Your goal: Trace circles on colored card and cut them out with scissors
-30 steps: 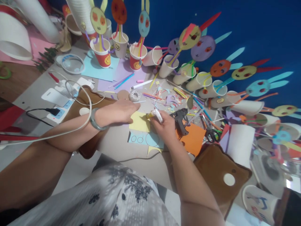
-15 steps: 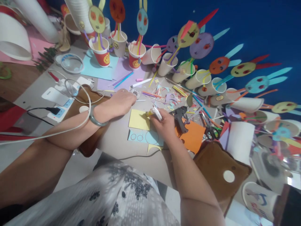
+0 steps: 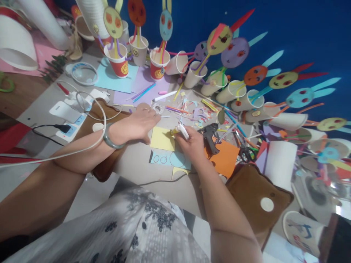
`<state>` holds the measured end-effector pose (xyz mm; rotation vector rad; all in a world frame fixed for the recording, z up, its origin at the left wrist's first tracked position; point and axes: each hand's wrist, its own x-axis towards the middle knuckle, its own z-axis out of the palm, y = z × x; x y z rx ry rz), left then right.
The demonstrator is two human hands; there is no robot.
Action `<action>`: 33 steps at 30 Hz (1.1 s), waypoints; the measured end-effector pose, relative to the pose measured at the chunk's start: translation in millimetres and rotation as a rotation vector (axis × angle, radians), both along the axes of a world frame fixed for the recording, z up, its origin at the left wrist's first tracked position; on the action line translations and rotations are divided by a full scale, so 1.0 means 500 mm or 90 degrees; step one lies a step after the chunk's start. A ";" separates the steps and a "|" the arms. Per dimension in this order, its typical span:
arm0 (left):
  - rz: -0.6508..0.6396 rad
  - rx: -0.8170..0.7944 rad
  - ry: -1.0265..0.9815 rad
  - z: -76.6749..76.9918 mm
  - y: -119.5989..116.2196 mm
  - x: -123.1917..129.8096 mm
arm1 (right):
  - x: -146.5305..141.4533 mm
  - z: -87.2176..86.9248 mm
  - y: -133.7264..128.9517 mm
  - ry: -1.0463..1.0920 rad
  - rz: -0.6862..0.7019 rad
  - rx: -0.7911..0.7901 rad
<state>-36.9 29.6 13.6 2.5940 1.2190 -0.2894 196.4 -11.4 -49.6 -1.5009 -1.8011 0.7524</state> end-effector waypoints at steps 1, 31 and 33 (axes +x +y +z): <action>0.015 0.011 0.015 -0.001 0.001 -0.002 | -0.001 0.000 0.000 -0.001 0.000 0.000; 0.004 -0.115 -0.397 -0.046 0.029 0.041 | -0.002 -0.001 0.002 0.075 -0.020 -0.043; -0.014 -0.123 -0.416 -0.048 0.028 0.046 | -0.002 0.000 0.002 0.082 -0.022 -0.045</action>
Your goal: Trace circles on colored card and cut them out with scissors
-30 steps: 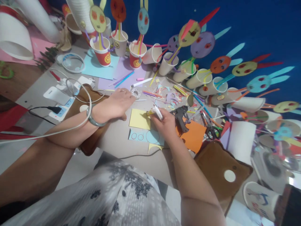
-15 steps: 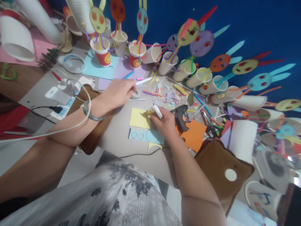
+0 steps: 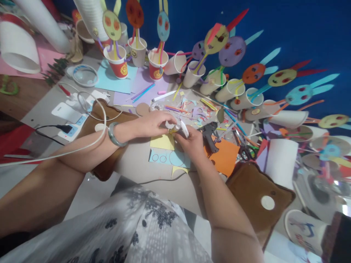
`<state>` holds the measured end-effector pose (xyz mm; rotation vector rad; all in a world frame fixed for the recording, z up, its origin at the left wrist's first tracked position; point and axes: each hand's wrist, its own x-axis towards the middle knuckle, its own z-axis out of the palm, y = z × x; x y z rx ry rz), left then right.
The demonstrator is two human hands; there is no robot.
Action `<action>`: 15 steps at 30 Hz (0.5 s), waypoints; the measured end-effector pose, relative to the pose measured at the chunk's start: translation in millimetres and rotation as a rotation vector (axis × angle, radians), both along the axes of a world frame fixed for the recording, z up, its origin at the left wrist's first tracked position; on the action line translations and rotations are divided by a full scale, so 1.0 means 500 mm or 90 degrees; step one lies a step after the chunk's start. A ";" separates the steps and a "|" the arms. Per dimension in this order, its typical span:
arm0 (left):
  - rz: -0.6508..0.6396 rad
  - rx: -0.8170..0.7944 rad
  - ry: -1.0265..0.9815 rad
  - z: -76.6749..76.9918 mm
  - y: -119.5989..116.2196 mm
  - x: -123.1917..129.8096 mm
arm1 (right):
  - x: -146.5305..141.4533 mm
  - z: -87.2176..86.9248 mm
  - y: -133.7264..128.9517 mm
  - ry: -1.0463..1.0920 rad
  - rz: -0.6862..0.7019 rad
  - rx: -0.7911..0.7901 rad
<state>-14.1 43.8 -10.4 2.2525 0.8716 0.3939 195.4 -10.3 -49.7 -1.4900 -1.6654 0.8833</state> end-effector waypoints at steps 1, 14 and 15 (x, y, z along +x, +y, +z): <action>-0.005 -0.005 -0.005 0.000 0.000 0.002 | 0.000 0.000 0.000 0.002 0.002 -0.001; -0.016 -0.037 -0.030 0.005 0.006 0.018 | 0.001 0.007 -0.001 -0.012 0.018 -0.005; -0.014 -0.033 -0.024 0.006 0.006 0.018 | 0.002 0.012 -0.001 -0.009 0.020 -0.012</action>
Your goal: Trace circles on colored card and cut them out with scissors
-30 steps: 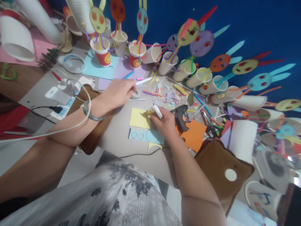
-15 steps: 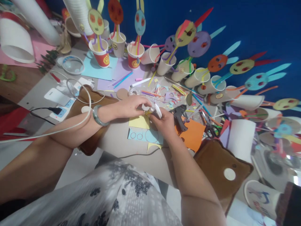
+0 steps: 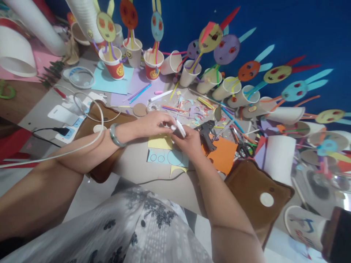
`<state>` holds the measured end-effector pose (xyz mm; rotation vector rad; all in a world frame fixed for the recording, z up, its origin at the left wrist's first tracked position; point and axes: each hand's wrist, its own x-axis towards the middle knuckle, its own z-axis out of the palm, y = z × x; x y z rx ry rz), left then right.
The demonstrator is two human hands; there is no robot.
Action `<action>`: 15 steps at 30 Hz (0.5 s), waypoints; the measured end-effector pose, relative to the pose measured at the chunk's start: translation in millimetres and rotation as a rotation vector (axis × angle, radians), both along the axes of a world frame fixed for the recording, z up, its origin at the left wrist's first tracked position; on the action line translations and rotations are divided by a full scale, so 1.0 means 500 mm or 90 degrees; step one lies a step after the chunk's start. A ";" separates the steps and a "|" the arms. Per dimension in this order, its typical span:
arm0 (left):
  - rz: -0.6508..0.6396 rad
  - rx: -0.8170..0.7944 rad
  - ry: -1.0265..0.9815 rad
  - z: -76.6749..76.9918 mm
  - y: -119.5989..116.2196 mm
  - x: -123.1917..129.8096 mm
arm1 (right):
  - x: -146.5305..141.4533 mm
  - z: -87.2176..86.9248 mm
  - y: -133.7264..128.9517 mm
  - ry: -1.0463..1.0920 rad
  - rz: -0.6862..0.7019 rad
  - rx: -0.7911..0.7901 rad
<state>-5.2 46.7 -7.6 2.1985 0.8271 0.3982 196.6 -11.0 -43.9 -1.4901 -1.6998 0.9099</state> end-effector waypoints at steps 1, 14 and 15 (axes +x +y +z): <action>0.001 0.006 0.006 0.001 0.000 0.000 | 0.002 0.005 0.000 0.003 -0.003 -0.007; -0.020 0.085 -0.034 -0.004 0.002 -0.014 | 0.018 0.018 0.004 0.046 -0.067 -0.024; -0.024 0.098 -0.051 -0.010 0.003 -0.014 | 0.019 0.015 0.005 0.057 -0.058 -0.036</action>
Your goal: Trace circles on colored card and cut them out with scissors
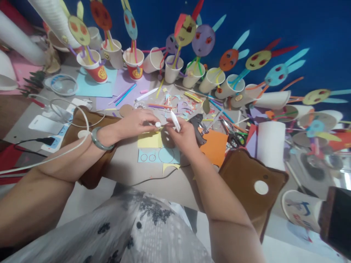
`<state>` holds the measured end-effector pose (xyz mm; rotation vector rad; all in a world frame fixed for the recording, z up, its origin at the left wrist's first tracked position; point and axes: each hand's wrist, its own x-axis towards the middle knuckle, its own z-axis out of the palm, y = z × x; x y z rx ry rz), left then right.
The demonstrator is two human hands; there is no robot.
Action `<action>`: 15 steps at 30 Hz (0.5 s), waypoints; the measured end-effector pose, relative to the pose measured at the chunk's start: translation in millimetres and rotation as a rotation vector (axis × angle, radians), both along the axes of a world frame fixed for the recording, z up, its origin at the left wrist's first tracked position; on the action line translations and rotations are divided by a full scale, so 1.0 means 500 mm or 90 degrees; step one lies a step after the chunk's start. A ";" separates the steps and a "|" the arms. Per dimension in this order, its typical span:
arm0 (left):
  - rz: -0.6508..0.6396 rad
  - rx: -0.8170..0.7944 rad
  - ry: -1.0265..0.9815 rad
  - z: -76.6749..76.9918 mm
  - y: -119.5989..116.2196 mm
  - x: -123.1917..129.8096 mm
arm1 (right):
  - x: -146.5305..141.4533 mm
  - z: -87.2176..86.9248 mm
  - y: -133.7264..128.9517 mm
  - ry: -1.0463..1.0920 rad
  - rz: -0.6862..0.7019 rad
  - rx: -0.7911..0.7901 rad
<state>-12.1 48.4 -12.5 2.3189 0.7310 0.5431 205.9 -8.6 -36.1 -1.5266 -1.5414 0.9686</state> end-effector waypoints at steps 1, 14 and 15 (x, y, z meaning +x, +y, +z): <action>-0.004 0.011 -0.016 -0.005 0.002 0.000 | 0.000 -0.003 0.001 0.010 0.010 -0.011; -0.019 0.057 -0.054 -0.021 0.005 0.002 | -0.002 -0.017 0.005 -0.011 0.043 -0.051; -0.020 0.054 -0.056 -0.021 0.005 0.002 | -0.002 -0.017 0.005 -0.009 0.041 -0.053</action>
